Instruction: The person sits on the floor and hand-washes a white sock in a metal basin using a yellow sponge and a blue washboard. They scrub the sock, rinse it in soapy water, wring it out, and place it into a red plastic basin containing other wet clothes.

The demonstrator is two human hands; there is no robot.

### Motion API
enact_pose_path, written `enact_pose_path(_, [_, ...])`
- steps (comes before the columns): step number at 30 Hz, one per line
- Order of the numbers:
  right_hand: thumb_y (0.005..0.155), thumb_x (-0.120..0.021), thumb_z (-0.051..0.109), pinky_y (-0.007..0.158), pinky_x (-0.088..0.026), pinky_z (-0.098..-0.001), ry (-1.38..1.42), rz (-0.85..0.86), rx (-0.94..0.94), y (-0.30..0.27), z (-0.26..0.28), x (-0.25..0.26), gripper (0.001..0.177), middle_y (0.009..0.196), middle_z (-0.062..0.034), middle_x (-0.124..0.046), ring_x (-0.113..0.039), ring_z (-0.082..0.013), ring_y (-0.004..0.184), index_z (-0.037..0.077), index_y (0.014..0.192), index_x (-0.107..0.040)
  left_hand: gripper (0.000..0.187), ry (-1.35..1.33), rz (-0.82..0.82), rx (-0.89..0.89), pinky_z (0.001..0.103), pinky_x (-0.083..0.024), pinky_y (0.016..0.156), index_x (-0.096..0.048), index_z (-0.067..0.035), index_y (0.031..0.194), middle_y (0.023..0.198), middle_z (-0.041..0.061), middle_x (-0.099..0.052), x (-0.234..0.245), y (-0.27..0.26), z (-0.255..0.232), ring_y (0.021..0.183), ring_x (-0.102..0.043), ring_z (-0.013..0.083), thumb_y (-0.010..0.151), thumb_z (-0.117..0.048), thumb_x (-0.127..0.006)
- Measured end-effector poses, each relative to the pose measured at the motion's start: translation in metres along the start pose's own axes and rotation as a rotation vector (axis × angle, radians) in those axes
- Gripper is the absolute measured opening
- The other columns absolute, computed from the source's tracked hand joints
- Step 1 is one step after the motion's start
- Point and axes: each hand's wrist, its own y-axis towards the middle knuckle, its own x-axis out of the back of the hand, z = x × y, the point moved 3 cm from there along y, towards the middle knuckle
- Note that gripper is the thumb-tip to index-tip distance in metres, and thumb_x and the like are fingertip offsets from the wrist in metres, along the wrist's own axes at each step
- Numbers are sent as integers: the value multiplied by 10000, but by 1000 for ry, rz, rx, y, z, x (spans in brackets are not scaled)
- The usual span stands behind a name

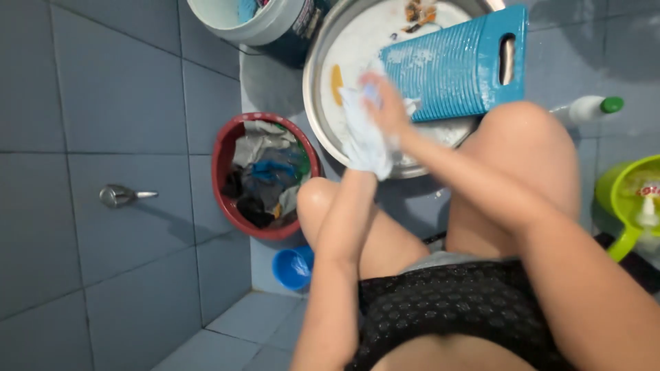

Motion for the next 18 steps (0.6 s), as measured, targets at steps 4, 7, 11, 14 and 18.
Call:
enact_pose_path(4, [954, -564, 45, 1086, -406, -478, -76, 47, 62, -33, 22, -1, 416, 1308, -199, -627, -562, -394, 1257, 58, 1369, -571, 623, 20, -44, 21, 404, -363, 1148, -502, 64, 1444, 1387, 186, -564, 14, -22, -9, 1314, -510, 296, 880, -172, -627])
enact_pose_path(7, [974, -607, 102, 1148, -373, -501, -113, 34, 328, -38, 37, 3, 330, 1327, -212, -631, -550, -410, 1328, 77, 1303, -602, 626, -1, -11, 18, 404, -362, 1148, -502, 64, 1443, 1386, 186, -564, 9, -1, 2, 1314, -509, 295, 877, -171, -630])
enact_pose_path(11, [950, -627, 217, 1107, -463, -445, -19, -2, -138, -2, -2, 15, 404, 1304, -177, -662, -623, -359, 1256, 47, 1315, -597, 630, 21, -35, 54, 403, -361, 1148, -502, 64, 1442, 1385, 186, -563, 21, -18, 4, 1313, -508, 295, 872, -169, -635])
enact_pose_path(14, [887, -690, 170, 1094, -390, -493, -182, 47, 280, -31, 8, -6, 487, 1339, -237, -610, -545, -422, 1281, -3, 1328, -576, 633, 19, 7, 55, 403, -360, 1148, -502, 64, 1442, 1384, 185, -563, 12, 9, 2, 1313, -507, 294, 869, -168, -638])
enact_pose_path(18, [928, -640, 79, 1025, -496, -420, -100, -150, -1, -4, -32, 14, 284, 1204, -144, -654, -631, -346, 1158, 98, 1210, -611, 637, 65, -37, 78, 402, -359, 1148, -502, 64, 1441, 1383, 185, -562, 6, -20, 10, 1313, -506, 294, 864, -166, -642])
